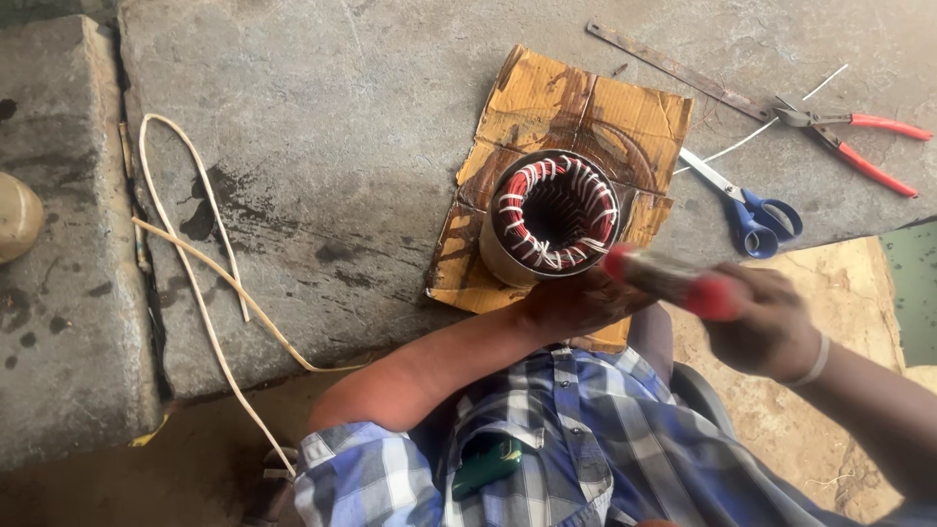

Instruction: The person uses a hammer to repeatedly tap a cylindrical electrical component with red and white windings that rests on a piece of cardboard. They periodically adjust the component with their hands and continue hammering throughout the clip.

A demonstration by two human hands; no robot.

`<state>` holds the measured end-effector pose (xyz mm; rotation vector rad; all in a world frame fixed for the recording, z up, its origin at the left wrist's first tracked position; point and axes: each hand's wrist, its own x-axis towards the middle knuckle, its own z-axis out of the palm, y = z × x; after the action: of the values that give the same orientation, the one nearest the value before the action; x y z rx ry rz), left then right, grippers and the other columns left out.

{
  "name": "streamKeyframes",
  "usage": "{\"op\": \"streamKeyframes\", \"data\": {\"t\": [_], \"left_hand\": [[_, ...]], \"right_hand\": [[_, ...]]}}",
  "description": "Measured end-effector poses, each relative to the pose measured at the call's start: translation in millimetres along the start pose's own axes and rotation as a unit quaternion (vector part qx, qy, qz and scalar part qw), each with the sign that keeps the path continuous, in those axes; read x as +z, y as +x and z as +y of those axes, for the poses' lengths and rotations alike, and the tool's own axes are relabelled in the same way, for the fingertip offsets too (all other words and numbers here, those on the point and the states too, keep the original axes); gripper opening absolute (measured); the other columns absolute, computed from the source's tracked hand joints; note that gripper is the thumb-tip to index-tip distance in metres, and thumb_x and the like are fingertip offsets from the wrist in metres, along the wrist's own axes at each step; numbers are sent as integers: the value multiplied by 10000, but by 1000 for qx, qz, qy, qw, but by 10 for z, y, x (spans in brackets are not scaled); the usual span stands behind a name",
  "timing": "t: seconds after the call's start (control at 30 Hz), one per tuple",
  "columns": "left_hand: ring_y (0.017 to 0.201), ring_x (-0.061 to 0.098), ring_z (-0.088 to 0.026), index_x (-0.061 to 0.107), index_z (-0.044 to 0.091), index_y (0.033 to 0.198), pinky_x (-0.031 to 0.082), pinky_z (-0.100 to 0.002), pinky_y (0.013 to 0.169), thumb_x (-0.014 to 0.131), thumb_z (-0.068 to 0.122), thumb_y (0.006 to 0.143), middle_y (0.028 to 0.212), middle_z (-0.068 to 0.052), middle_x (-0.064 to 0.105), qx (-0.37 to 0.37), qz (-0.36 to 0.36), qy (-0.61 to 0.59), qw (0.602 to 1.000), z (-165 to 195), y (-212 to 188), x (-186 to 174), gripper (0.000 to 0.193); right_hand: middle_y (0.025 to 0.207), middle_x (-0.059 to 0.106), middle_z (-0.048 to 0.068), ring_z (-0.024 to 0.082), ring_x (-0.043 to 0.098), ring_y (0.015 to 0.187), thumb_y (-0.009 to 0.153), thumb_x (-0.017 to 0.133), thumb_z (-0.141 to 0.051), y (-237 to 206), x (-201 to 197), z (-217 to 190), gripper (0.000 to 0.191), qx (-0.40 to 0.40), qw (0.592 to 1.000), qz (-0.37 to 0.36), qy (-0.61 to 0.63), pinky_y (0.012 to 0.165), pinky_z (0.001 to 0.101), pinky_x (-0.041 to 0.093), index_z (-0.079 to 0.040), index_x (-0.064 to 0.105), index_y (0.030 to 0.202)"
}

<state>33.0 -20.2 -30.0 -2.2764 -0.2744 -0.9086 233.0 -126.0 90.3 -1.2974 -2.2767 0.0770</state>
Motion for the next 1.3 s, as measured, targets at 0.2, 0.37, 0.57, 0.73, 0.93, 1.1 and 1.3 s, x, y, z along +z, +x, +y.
{"op": "streamKeyframes", "data": {"t": [0.2, 0.37, 0.57, 0.73, 0.93, 1.1, 1.3], "left_hand": [[1324, 517, -241, 534, 131, 1453, 390, -449, 1126, 507, 318, 1085, 1459, -89, 550, 132, -54, 81, 987, 111, -110, 97, 414], [1421, 469, -179, 546, 167, 1455, 381, -309, 1197, 454, 346, 1100, 1489, -42, 540, 35, -21, 30, 999, 12, -17, -84, 408], [985, 512, -163, 562, 145, 1031, 389, -328, 851, 533, 235, 1050, 972, 0, 496, 36, -30, 16, 999, -255, 157, -340, 97], [946, 514, -162, 546, 149, 967, 410, -318, 868, 547, 236, 1031, 920, 1, 487, 32, -25, 25, 999, -337, 224, -433, 108], [941, 520, -164, 568, 151, 985, 404, -329, 887, 563, 222, 1003, 925, 0, 514, 36, -23, 7, 999, -332, 200, -419, 73], [920, 532, -167, 591, 154, 986, 411, -337, 880, 549, 247, 978, 912, 3, 530, 47, -16, 9, 999, -329, 186, -400, 102], [901, 529, -169, 589, 152, 979, 397, -349, 873, 548, 255, 993, 906, 0, 540, 45, -2, 6, 999, -356, 185, -376, 112]], "right_hand": [[820, 665, 75, 235, 609, 587, 763, 676, 32, 31, -26, 81, 451, -60, 998, 4, -9, 510, 399, 488, -114, 674, 1190], [823, 684, 120, 219, 616, 536, 827, 726, -46, 86, -95, 40, 369, 11, 999, -45, -29, 451, 372, 497, -92, 683, 1190], [861, 706, 97, 225, 661, 605, 898, 689, -137, 149, -275, -33, 380, 57, 997, -49, -25, 500, 349, 543, -117, 671, 1278], [828, 751, 94, 203, 702, 550, 903, 624, -82, 339, -376, -87, 558, 169, 967, -190, 28, 503, 294, 631, -162, 603, 1454], [754, 621, 35, 148, 634, 647, 1036, 496, -217, 590, -747, -108, 522, 219, 968, -66, 107, 585, 267, 553, -189, 480, 1557], [909, 768, 72, 144, 681, 636, 1024, 529, -309, 1112, -766, -198, 530, 146, 948, -276, -66, 638, 320, 627, -343, 443, 1546], [939, 682, 68, 169, 636, 490, 1065, 449, -338, 1574, -879, -597, 552, 390, 842, -372, -8, 552, 301, 575, -433, 355, 1601]]}}
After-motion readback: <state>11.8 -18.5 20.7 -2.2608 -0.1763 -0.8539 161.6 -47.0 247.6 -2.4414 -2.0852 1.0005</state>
